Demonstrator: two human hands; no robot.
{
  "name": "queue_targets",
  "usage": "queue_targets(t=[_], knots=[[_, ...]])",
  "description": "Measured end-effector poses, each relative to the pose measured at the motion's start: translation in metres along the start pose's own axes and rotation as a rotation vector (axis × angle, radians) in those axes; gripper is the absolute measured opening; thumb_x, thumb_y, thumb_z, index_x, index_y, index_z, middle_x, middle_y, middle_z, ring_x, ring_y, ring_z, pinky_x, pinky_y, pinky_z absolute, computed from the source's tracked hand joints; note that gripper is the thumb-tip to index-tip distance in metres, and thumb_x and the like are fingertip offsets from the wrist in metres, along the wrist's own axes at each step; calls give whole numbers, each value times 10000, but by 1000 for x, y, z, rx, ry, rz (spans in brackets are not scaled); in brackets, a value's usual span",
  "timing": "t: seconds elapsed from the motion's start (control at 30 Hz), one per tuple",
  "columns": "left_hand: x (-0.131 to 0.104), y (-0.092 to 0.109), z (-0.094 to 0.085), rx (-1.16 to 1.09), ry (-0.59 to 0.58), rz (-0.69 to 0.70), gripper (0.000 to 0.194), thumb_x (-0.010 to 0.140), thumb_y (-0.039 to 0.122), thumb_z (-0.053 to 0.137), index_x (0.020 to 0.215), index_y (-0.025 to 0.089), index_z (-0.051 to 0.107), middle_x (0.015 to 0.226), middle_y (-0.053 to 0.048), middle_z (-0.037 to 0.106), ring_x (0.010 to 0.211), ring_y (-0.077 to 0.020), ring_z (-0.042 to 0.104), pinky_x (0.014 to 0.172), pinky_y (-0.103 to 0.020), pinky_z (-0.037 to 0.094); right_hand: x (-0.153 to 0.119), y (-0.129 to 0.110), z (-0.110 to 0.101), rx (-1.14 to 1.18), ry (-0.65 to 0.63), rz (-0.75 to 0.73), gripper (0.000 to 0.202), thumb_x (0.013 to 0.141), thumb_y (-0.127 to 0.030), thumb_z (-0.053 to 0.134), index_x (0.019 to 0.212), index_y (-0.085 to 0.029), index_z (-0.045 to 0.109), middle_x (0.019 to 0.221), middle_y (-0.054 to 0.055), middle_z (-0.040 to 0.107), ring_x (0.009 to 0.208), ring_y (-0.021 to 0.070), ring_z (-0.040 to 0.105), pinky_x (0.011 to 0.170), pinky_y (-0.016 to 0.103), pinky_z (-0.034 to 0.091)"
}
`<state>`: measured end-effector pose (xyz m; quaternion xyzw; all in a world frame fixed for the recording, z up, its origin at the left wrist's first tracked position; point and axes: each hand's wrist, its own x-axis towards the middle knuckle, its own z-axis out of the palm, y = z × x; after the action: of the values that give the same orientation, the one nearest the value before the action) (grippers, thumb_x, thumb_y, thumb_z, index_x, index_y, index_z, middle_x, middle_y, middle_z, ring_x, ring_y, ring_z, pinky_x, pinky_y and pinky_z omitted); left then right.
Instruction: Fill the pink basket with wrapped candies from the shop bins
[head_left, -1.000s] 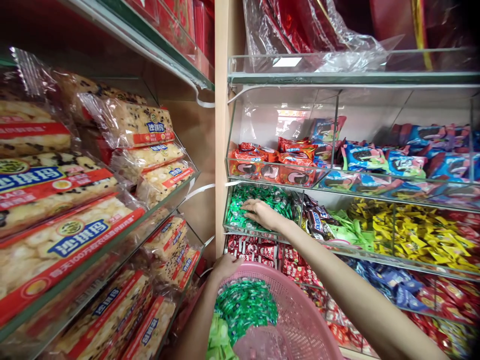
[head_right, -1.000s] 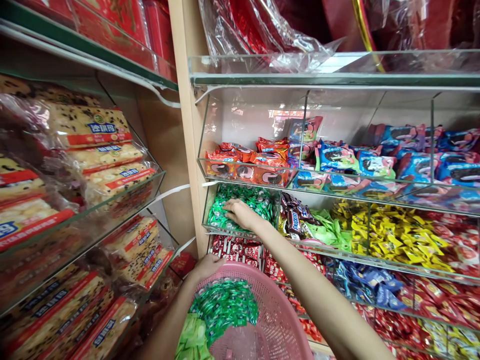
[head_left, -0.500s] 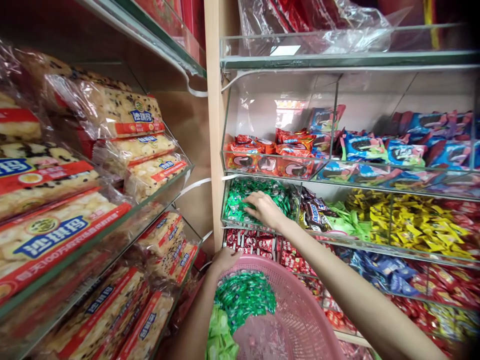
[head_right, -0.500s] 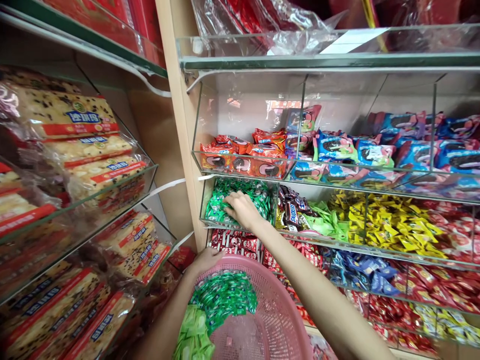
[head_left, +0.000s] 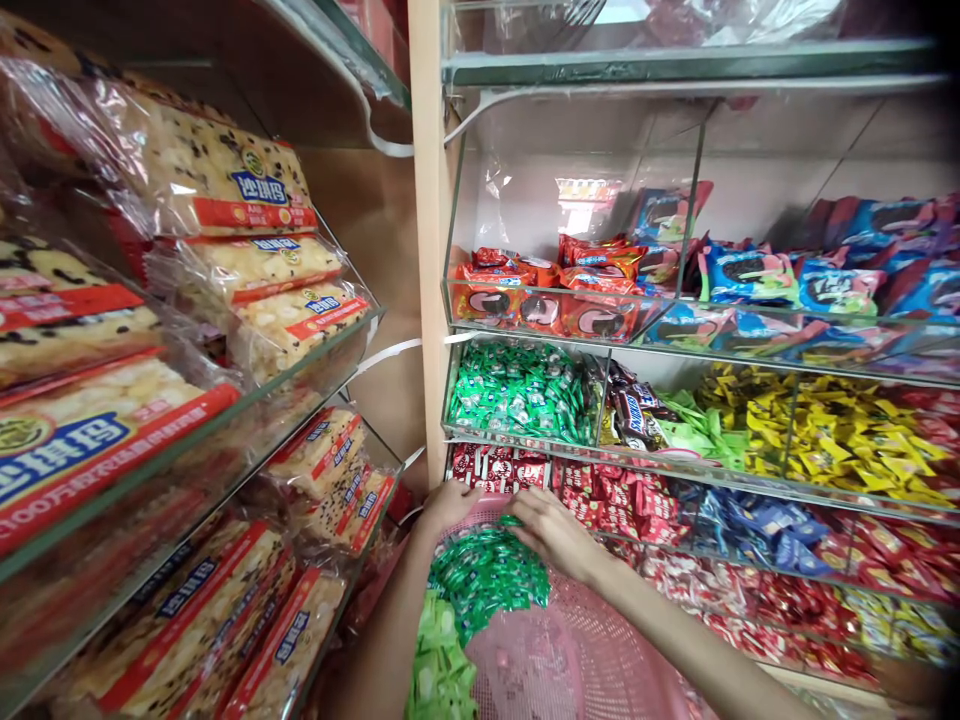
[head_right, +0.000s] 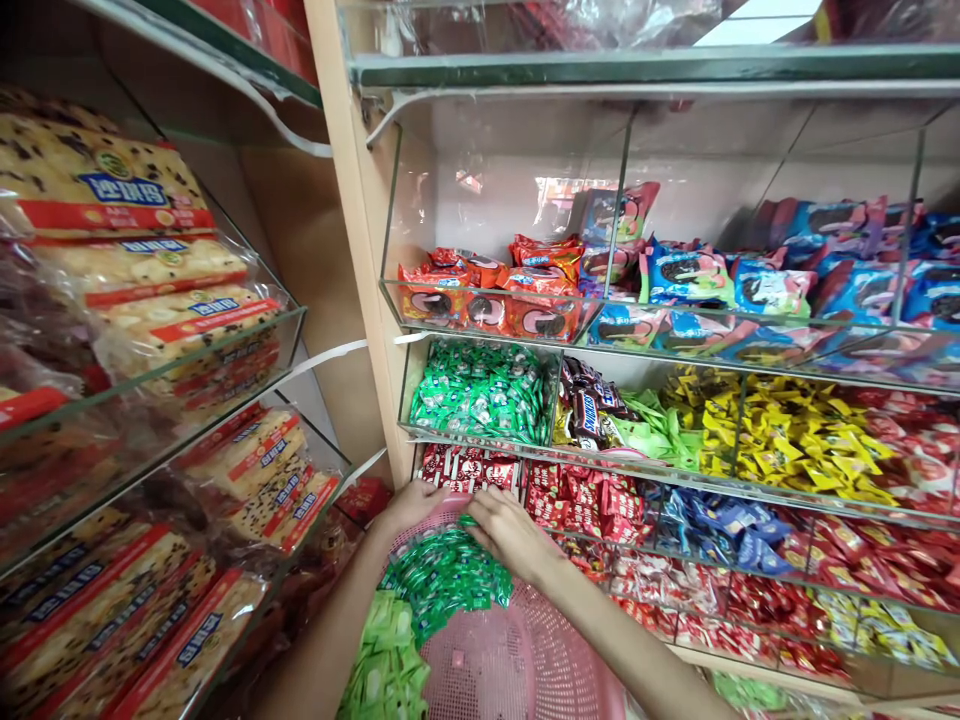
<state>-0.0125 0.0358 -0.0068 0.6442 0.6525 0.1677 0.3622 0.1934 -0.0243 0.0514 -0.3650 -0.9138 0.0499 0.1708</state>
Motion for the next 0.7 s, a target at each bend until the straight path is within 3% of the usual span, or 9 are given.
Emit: queue_targets(t=[0.2, 0.43, 0.7], knots=[[0, 0, -1, 45, 39, 60, 550, 729, 649, 433, 604, 145, 616, 517, 1, 515, 588, -138, 481, 561, -220, 300, -17, 14, 19, -15, -51, 32, 143, 917, -265, 437, 935, -182, 552, 929, 66, 575, 857, 193, 515, 767, 335, 428], [-1, 1, -2, 69, 47, 67, 540, 741, 635, 420, 637, 149, 633, 537, -1, 535, 605, -150, 502, 558, -219, 304, -15, -6, 29, 39, -111, 4, 177, 912, -251, 441, 1037, -191, 551, 1009, 62, 582, 940, 199, 534, 852, 341, 430], [-1, 1, -2, 70, 63, 77, 499, 752, 593, 452, 618, 145, 627, 542, -3, 549, 602, -142, 502, 562, -213, 306, -5, -18, 37, -1, -174, -41, 169, 906, -245, 437, 1019, -201, 556, 979, 58, 575, 923, 206, 525, 823, 333, 429]])
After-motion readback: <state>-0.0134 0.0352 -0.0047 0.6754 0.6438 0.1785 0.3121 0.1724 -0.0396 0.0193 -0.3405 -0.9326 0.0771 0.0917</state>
